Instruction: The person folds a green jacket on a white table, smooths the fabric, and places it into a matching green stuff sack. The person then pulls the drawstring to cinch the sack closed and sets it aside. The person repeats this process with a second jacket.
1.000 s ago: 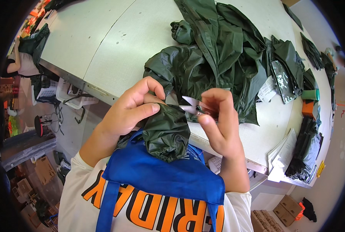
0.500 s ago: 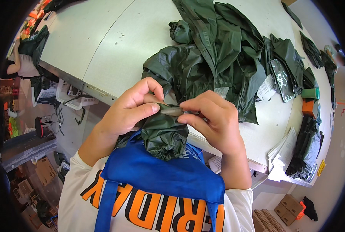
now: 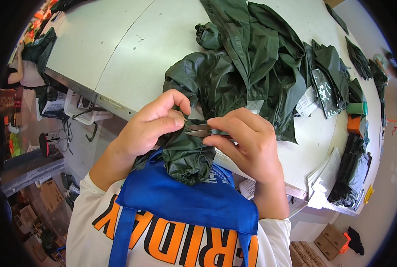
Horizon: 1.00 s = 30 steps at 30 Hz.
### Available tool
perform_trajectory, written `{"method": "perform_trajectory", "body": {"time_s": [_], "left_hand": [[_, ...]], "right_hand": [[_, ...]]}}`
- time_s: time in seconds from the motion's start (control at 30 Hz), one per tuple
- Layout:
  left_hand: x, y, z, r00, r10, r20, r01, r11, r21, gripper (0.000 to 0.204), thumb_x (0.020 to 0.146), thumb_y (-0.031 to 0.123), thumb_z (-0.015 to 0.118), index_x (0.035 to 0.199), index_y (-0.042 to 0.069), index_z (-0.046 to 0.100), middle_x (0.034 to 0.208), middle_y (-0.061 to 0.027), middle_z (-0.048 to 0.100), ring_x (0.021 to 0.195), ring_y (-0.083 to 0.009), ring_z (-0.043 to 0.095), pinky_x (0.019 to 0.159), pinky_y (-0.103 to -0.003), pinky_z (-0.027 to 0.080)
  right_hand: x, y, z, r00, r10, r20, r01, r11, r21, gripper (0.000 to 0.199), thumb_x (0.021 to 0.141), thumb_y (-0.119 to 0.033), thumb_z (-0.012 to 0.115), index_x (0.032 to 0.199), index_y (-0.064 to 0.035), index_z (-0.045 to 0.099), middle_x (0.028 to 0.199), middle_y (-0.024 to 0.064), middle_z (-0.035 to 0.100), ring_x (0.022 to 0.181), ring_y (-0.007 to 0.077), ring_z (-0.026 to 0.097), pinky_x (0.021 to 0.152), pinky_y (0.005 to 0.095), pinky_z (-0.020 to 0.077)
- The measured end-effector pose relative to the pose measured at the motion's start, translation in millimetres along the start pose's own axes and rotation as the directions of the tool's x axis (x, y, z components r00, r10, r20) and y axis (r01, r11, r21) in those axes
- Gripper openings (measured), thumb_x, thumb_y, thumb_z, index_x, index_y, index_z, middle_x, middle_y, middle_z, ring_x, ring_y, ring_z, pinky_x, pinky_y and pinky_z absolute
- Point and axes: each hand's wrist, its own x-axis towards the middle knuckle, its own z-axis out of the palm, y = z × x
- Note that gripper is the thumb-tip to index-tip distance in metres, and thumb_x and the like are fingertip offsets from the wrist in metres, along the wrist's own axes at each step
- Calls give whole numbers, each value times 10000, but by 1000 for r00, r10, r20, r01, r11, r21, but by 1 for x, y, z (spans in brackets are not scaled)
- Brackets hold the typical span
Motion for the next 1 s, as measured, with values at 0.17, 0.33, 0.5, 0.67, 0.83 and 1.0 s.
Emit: {"method": "perform_trajectory", "body": {"time_s": [0.17,0.33,0.5,0.67,0.83,1.0], "left_hand": [[1,-3,-1,1000,-18,-21,18,1000,-10,148,904,86,458,1040,36,425,669,56,421,621,-23,349,577,-192,280],[1,-3,0,999,-33,-28,33,999,-24,143,900,79,458,1034,40,428,680,53,432,632,-22,357,591,-193,287],[1,-4,0,999,-29,-36,29,1000,-5,135,897,77,464,1024,43,434,684,56,429,643,-24,362,610,-195,292],[1,-3,2,999,-42,-30,42,999,-11,132,896,80,471,1018,46,436,689,58,436,658,-23,374,627,-189,298],[3,-6,2,999,-42,-30,42,999,0,129,896,83,469,1015,50,431,688,56,445,655,-22,379,627,-186,301],[3,-7,-1,999,-35,-27,29,983,-183,180,868,43,510,1026,56,423,739,0,558,689,-43,479,650,-194,375]], "right_hand": [[-2,1,1,999,-21,-25,20,999,-29,272,653,-139,798,867,-36,665,757,78,618,612,213,588,508,299,445],[-1,1,2,999,-38,-16,37,997,-72,264,652,-153,796,853,-44,664,750,70,618,599,215,583,508,304,439],[-2,1,1,998,-52,-35,49,994,-97,249,657,-156,789,842,-48,662,749,73,617,592,219,579,513,307,437],[-3,2,2,999,-43,-17,42,996,-78,243,659,-154,788,838,-50,662,743,72,615,591,220,580,510,311,436],[-3,5,7,997,-56,-46,55,998,-36,257,652,-122,797,855,-38,662,741,73,607,591,198,571,505,290,431],[-17,16,8,947,169,-275,-106,968,228,315,659,-111,815,915,-16,658,768,23,585,605,87,502,508,206,376]]}}
